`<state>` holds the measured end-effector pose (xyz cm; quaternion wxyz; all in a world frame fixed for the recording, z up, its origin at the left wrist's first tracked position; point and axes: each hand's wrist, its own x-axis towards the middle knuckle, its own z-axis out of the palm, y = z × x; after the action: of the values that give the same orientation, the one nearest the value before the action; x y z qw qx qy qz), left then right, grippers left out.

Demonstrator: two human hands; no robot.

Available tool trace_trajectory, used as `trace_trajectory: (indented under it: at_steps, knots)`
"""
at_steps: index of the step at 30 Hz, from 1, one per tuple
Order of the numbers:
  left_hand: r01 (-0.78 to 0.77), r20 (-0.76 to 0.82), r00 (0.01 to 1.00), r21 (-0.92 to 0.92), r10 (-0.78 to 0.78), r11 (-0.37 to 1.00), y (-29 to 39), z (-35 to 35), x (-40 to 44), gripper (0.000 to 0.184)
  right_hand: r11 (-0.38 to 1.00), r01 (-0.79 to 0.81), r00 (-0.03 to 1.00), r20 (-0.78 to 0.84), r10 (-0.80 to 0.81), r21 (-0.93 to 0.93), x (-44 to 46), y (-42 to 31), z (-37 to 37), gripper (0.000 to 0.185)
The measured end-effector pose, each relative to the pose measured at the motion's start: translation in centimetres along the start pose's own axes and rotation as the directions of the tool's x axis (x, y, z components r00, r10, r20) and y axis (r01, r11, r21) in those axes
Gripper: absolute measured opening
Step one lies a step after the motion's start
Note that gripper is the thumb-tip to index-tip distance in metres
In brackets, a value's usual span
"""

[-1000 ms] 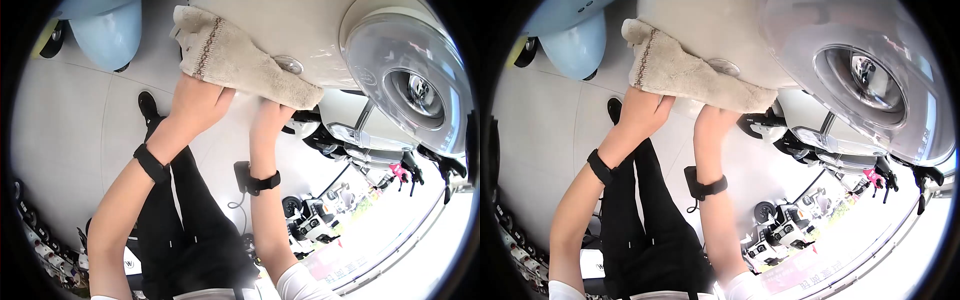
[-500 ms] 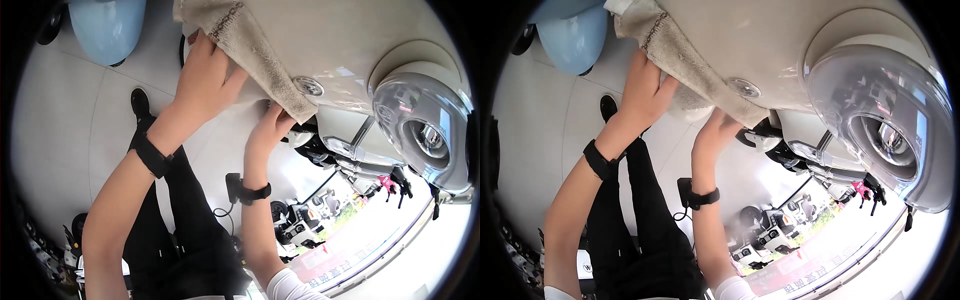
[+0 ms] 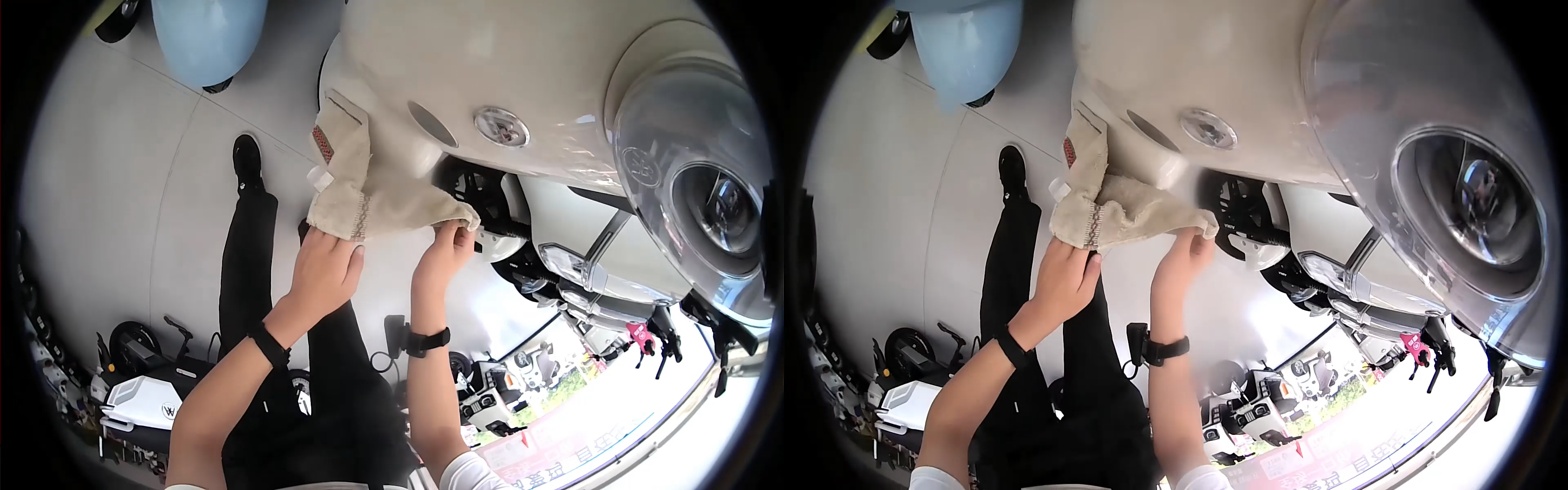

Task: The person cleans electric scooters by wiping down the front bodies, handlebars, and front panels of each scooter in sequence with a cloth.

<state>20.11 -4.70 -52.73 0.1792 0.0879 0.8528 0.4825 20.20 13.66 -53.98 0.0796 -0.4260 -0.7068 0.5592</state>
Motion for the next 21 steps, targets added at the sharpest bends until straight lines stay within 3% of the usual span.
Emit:
trace_trajectory:
  at_steps: [3, 6, 9, 11, 14, 15, 16, 18, 19, 21]
  knots:
    - [0.116, 0.105, 0.988, 0.011, -0.116, 0.993, 0.3, 2.1, -5.4, 0.045, 0.976, -0.026, 0.997, 0.059, 0.04, -0.215, -2.9, 1.4, -5.1, 0.025]
    - [0.088, -0.007, 0.996, 0.102, -0.088, 0.991, -0.4, 4.8, -5.6, 0.042, 0.968, -0.018, 0.999, 0.034, 0.028, -0.25, -1.8, 3.6, -6.8, 0.025]
    - [-0.007, -0.017, 1.0, 0.225, 0.012, 0.974, -3.0, 6.5, -1.1, 0.043, 0.98, -0.135, 0.988, 0.048, 0.144, -0.149, 3.0, 3.6, -5.5, 0.025]
    - [-0.055, -0.106, 0.99, 0.287, 0.089, 0.956, -4.9, 7.6, 3.4, 0.027, 0.964, -0.249, 0.967, 0.076, 0.242, 0.097, 7.3, 4.9, -3.2, 0.023]
    - [-0.088, -0.139, 0.979, 0.372, 0.149, 0.924, -8.2, 8.3, 9.8, 0.032, 0.964, -0.131, 0.99, 0.083, 0.115, 0.23, 12.2, 7.3, 1.4, 0.035]
    - [-0.133, -0.169, 0.961, 0.409, 0.218, 0.903, -9.1, 8.3, 10.9, 0.031, 0.984, 0.128, 0.98, 0.134, -0.144, 0.122, 13.7, 8.9, 2.3, 0.037]
    - [-0.175, -0.196, 0.938, 0.447, 0.287, 0.877, -9.8, 8.5, 11.2, 0.031, 0.977, 0.213, 0.959, 0.191, -0.21, 0.007, 14.1, 9.3, 2.9, 0.04]
    - [-0.132, -0.176, 0.961, 0.388, 0.214, 0.912, -10.3, 8.4, 10.1, 0.031, 0.976, 0.216, 0.966, 0.144, -0.215, 0.01, 12.9, 9.7, 4.3, 0.041]
    - [-0.115, -0.168, 0.968, 0.359, 0.185, 0.926, -10.3, 8.2, 9.8, 0.031, 0.992, 0.119, 0.985, 0.132, -0.113, -0.038, 11.0, 8.5, 4.6, 0.042]
    - [-0.011, -0.173, 0.984, 0.217, 0.049, 0.976, -10.1, 9.0, 8.4, 0.033, 0.988, 0.138, 0.977, 0.17, -0.126, -0.063, 9.1, 9.6, 4.4, 0.042]
